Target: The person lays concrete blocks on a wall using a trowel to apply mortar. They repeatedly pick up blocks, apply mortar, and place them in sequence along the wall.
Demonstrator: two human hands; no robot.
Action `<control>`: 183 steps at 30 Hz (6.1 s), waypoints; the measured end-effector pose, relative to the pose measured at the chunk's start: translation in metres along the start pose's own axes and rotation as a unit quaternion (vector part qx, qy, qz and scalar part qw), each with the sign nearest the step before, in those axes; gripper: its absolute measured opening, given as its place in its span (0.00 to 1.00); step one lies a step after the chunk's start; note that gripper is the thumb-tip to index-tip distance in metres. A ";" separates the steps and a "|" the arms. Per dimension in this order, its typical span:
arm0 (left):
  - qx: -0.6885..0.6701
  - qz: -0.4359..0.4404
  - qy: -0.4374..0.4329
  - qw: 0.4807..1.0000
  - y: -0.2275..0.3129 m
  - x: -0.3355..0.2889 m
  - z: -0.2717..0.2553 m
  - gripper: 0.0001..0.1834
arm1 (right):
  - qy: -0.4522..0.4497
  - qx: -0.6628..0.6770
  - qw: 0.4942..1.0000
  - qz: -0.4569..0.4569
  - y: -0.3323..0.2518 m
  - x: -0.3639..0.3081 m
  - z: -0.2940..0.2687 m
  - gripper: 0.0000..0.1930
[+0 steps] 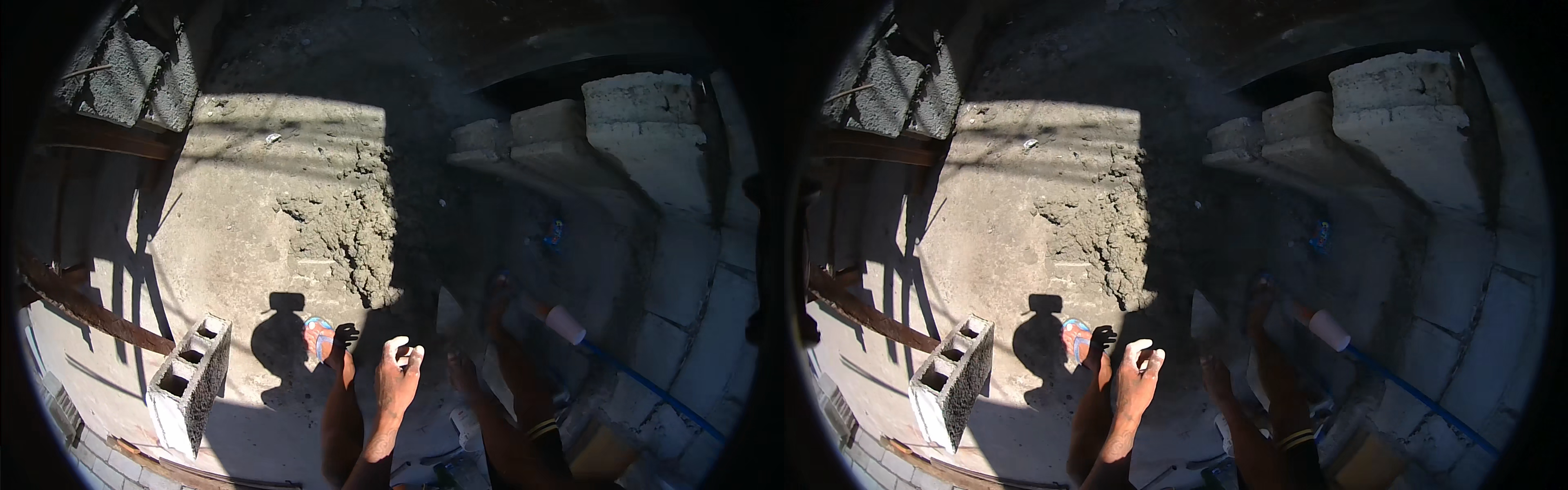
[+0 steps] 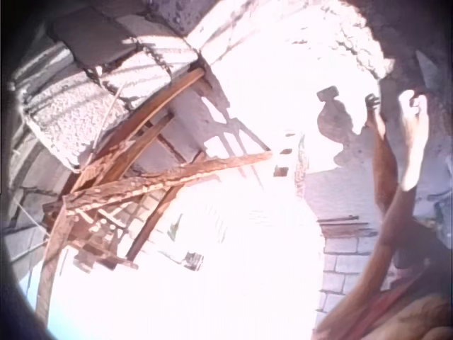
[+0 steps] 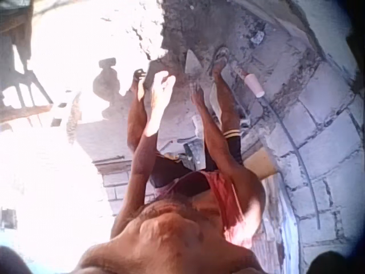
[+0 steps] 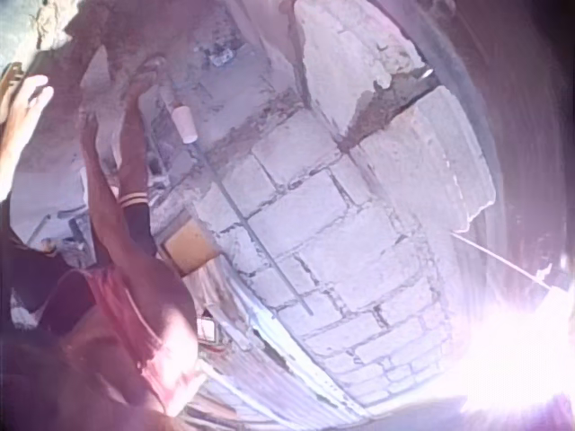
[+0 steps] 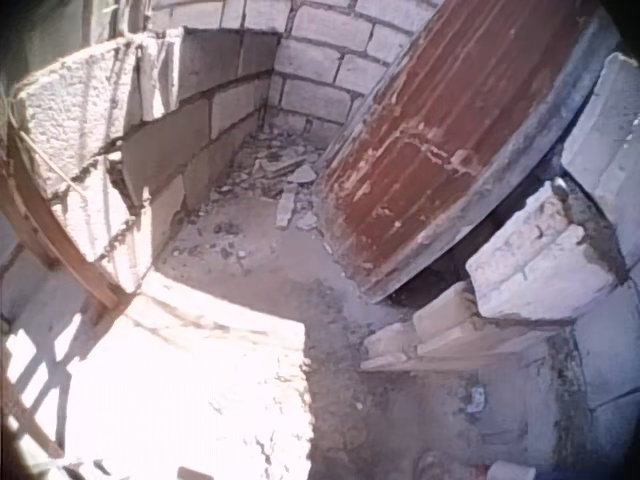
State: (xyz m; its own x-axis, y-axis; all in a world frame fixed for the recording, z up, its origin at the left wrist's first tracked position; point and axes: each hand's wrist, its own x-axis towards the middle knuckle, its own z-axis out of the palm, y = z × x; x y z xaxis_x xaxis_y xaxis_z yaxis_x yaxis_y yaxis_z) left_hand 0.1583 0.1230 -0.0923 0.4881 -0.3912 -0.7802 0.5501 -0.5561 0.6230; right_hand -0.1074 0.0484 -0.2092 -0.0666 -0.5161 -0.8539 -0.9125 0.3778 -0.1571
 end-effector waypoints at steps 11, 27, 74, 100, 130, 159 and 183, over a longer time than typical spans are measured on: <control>0.094 -0.034 -0.087 0.991 -0.095 -0.011 -0.010 0.10 | 0.148 -0.158 0.970 -0.110 -0.008 0.011 0.164 0.31; 0.156 -0.208 -0.223 0.940 -0.187 -0.111 0.121 0.24 | 0.179 0.444 0.848 0.228 0.308 -0.064 0.190 0.48; -0.075 -0.064 -0.187 0.977 -0.170 -0.080 0.008 0.18 | 0.403 0.009 0.912 -0.075 0.283 -0.133 0.088 0.12; -0.041 -0.144 -0.670 0.727 -0.152 -0.115 0.063 0.39 | 0.222 0.051 0.973 0.019 0.304 -0.020 0.192 0.25; -0.249 -0.166 0.064 0.952 -0.067 0.023 -0.017 0.10 | -0.235 0.551 0.798 0.061 -0.056 0.101 0.207 0.06; -0.300 -0.182 0.076 0.933 -0.028 0.025 -0.017 0.17 | -0.002 -0.435 0.873 -0.222 -0.081 0.131 -0.070 0.18; -0.333 -0.209 0.067 0.917 -0.063 -0.021 -0.008 0.17 | 0.166 -0.368 0.886 -0.228 -0.017 0.190 0.165 0.14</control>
State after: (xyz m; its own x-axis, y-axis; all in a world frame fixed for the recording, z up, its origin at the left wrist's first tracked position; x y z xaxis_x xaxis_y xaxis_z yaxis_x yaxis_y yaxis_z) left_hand 0.1191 0.1718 -0.1145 0.1936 -0.1280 -0.9727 0.9783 -0.0488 0.2012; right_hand -0.0377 0.0703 -0.4504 0.3729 -0.7295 -0.5733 -0.8830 -0.4689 0.0223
